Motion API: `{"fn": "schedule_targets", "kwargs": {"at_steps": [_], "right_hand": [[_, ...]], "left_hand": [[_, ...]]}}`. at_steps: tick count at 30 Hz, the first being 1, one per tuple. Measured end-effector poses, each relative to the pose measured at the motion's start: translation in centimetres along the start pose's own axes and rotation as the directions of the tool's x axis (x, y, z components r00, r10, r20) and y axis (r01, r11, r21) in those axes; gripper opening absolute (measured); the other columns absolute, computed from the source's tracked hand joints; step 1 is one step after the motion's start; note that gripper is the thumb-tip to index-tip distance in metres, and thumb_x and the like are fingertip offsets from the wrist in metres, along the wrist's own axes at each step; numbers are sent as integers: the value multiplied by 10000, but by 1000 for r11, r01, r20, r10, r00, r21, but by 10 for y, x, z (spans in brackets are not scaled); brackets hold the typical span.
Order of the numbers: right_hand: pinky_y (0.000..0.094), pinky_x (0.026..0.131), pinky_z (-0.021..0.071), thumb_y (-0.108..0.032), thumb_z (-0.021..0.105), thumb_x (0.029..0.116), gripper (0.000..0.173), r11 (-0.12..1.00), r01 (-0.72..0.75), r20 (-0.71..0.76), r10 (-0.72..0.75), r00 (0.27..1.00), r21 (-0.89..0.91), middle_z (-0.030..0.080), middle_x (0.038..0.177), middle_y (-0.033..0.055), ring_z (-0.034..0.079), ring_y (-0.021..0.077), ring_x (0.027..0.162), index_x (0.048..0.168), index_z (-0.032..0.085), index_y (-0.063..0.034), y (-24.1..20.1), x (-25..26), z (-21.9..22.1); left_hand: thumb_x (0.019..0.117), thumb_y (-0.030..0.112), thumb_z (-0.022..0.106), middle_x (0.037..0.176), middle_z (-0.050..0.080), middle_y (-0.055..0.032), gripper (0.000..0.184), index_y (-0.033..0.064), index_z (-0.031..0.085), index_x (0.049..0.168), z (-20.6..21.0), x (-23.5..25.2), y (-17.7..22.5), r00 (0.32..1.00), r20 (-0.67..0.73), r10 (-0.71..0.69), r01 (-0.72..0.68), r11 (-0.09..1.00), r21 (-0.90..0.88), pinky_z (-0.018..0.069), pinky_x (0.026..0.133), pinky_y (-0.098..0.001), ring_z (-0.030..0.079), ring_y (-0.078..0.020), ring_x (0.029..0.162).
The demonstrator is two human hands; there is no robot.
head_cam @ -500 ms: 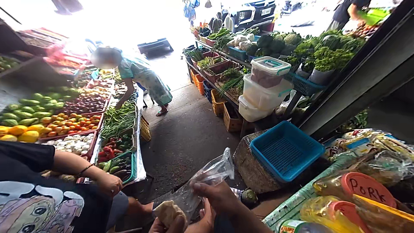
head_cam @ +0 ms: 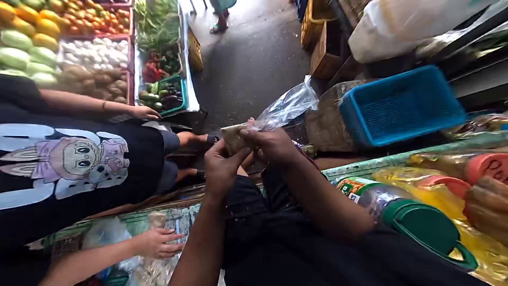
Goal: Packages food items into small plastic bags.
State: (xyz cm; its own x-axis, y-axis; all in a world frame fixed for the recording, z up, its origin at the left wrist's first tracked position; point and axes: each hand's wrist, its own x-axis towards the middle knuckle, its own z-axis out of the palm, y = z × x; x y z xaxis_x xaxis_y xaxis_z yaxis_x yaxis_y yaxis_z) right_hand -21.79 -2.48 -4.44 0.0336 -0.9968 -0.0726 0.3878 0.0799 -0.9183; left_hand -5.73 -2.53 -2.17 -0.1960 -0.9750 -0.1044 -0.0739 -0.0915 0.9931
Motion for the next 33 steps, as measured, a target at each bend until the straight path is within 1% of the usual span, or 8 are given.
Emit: {"fn": "schedule_targets", "kwargs": {"at_steps": [3, 5, 8, 11, 13, 16, 23, 33], "right_hand": [[306, 623, 553, -227, 676, 997, 189, 999, -39, -9, 39, 999, 21, 683, 799, 66, 613, 123, 655, 972, 738, -50, 0, -7, 3], [328, 660, 571, -225, 678, 998, 195, 997, -46, -10, 47, 999, 59, 705, 856, 88, 640, 140, 700, 1004, 738, -40, 1, -9, 4], [348, 714, 602, -257, 646, 1021, 226, 995, -54, -27, 56, 998, 85, 723, 915, 89, 681, 147, 764, 1058, 722, -48, -1, -11, 5], [368, 759, 606, -184, 647, 1009, 184, 997, -45, 22, 43, 999, 64, 723, 877, 95, 691, 159, 782, 990, 725, -18, -2, -8, 2], [330, 689, 574, -185, 668, 991, 173, 1000, -28, 71, 27, 997, 14, 698, 816, 73, 649, 135, 716, 964, 732, -26, 1, -8, 3], [288, 600, 571, -147, 708, 950, 214, 995, 9, 161, 7, 987, -102, 724, 892, 77, 650, 129, 682, 1139, 721, -48, 2, -13, 1], [287, 552, 560, -98, 701, 954, 108, 970, 47, 142, -13, 990, -239, 710, 782, 69, 636, 129, 606, 1023, 742, -25, 2, -17, 1], [260, 554, 538, -83, 707, 934, 61, 975, 88, 216, -43, 975, -203, 681, 770, 60, 618, 113, 618, 963, 700, -30, 8, -25, 3]], "left_hand": [[829, 50, 834, 800, 744, -94, 184, 23, 748, 990, -1, -8, -5, 1000, -12, -15, 15, 999, 47, 623, 608, -325, 707, -181, 652], [838, 22, 811, 813, 732, -111, 187, 3, 732, 1006, -4, -12, -9, 999, 24, -22, 24, 996, -86, 614, 628, -322, 690, -177, 658], [856, 80, 796, 881, 725, -120, 227, 18, 719, 1060, -9, -15, -18, 995, 85, -47, 73, 941, -331, 608, 709, -349, 688, -175, 727], [910, 213, 768, 971, 723, -64, 209, 88, 711, 1068, -13, -11, -20, 997, 53, -55, 70, 938, -340, 606, 833, -368, 702, -156, 877], [941, 147, 739, 981, 719, -68, 159, 78, 709, 1081, -11, -8, -18, 1000, -29, 4, -14, 934, -356, 610, 790, -350, 695, -150, 859], [958, 67, 698, 1002, 714, -73, 141, 79, 698, 1098, -9, -7, -13, 989, -147, 20, -79, 909, -409, 614, 797, -353, 698, -161, 869], [1056, 179, 546, 1058, 709, -117, 175, 73, 677, 1104, -23, -17, -22, 977, -173, -121, -8, 798, -603, 595, 892, -435, 706, -228, 961], [1018, 83, 580, 1050, 709, -130, 113, 85, 659, 1099, -23, -29, -20, 982, -144, -120, -7, 746, -666, 594, 915, -459, 715, -248, 956]]}}
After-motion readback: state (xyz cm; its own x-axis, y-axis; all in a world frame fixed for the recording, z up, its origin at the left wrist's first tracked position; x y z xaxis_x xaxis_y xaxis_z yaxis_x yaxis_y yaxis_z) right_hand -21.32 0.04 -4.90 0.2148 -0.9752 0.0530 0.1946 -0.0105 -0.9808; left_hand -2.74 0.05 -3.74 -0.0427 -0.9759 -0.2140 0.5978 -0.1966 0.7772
